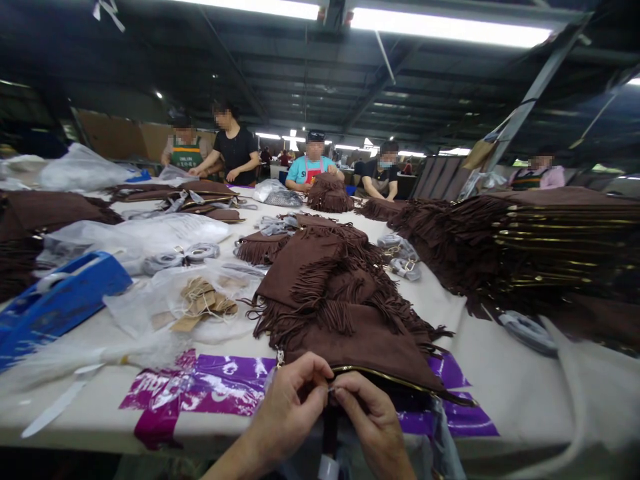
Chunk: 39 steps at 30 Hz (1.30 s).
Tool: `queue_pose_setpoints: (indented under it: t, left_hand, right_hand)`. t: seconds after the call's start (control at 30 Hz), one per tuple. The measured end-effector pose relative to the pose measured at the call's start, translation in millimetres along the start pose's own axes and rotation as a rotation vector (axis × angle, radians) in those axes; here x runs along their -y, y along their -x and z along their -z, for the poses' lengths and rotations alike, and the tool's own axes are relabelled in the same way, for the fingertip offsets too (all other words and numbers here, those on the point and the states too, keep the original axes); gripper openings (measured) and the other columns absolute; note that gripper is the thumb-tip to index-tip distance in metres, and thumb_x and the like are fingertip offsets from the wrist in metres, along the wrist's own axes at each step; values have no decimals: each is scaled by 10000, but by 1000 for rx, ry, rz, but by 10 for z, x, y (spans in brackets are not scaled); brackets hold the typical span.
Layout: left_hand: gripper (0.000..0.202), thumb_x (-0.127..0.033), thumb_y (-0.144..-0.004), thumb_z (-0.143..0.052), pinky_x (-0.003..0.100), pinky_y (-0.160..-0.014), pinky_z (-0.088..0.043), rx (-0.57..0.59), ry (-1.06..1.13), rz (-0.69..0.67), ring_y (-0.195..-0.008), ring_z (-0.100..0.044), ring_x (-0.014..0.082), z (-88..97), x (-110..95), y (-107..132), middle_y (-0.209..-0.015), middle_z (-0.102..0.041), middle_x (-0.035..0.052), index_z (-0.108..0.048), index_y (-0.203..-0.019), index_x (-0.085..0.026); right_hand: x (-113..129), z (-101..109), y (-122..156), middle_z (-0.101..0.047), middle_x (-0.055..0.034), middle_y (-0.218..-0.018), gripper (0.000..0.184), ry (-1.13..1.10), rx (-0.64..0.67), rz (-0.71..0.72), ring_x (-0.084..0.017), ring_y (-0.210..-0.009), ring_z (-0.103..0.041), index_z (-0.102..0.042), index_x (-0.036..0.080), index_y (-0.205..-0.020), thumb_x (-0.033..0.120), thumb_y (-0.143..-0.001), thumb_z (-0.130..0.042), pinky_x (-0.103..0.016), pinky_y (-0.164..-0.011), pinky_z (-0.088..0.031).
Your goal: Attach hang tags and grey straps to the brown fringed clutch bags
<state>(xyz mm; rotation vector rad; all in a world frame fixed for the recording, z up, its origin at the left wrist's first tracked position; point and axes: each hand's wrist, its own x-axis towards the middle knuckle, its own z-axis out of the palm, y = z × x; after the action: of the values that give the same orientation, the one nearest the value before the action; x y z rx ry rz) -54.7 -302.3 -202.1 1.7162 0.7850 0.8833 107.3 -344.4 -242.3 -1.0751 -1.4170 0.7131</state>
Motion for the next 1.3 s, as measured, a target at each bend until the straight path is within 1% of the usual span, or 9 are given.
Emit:
queue_pose_setpoints:
  t: [0.17,0.33,0.57,0.73,0.97,1.1,1.17,1.23,1.3]
  left_hand:
    - [163,-83,-788,-468,204,-612,-387,3,-38,-22,-639,-514,112,8,-16,-10,-681,-549,-35,-586,-861,-170]
    - [153,-81,-783,-469,206,-608,-385,-2,-2,-16,-639,-504,115,1,-36,-1,-673,-534,-35,-579,-844,-170]
    - [143,-93,-788,-468,205,-609,-384,-8,37,9,-644,-500,112,-10,-1,-9,-678,-528,-37,-567,-855,-171]
    - [136,-91,-779,-467,204,-597,-377,-8,3,-3,-625,-493,107,-10,2,-5,-668,-520,-41,-564,-834,-169]
    - [141,-77,-745,-457,203,-587,-360,-19,-1,0,-626,-479,111,-32,14,-11,-658,-501,-37,-555,-785,-170]
    - [168,-58,-720,-448,202,-582,-347,-50,-70,-11,-621,-479,112,-55,12,-13,-645,-497,-38,-557,-771,-175]
    - [167,-57,-727,-448,201,-582,-348,-41,-112,-24,-626,-488,114,-42,-5,-13,-651,-509,-33,-556,-768,-177]
    - [146,-70,-756,-450,201,-590,-356,-6,-164,-64,-629,-503,115,-6,-22,-13,-664,-528,-28,-545,-761,-181]
    - [130,-85,-786,-451,202,-596,-360,7,-231,-112,-624,-512,114,38,-29,-18,-669,-537,-25,-529,-752,-184]
  right_hand:
    - [19,-3,-3,-619,-3,-714,188,-16,18,-28,-156,-681,-581,-658,204,-764,300,-910,-590,-218,-641,-474]
    - [17,9,-3,-612,-1,-721,191,-9,33,-33,-156,-689,-572,-650,208,-762,305,-913,-587,-217,-646,-465]
    - [-20,26,9,-599,6,-711,186,2,33,-57,-151,-677,-564,-659,209,-782,321,-915,-592,-216,-638,-454]
    - [-2,10,-7,-588,10,-705,203,45,51,0,-143,-666,-546,-630,206,-757,305,-923,-570,-211,-622,-436]
    - [68,-25,-23,-550,12,-679,228,205,57,117,-133,-623,-520,-587,202,-734,262,-940,-510,-211,-570,-413]
    - [80,-66,-59,-582,2,-695,202,253,69,184,-135,-626,-554,-615,207,-806,234,-953,-479,-206,-566,-443]
    - [74,-52,-10,-622,-13,-742,193,293,49,211,-145,-663,-597,-641,212,-895,220,-961,-460,-208,-602,-486]
    - [71,-1,143,-672,-52,-899,183,386,-4,239,-181,-791,-653,-647,229,-1050,241,-953,-493,-235,-696,-536]
    - [86,58,402,-677,-68,-1030,220,518,-47,206,-231,-894,-672,-632,284,-1136,299,-928,-564,-273,-740,-566]
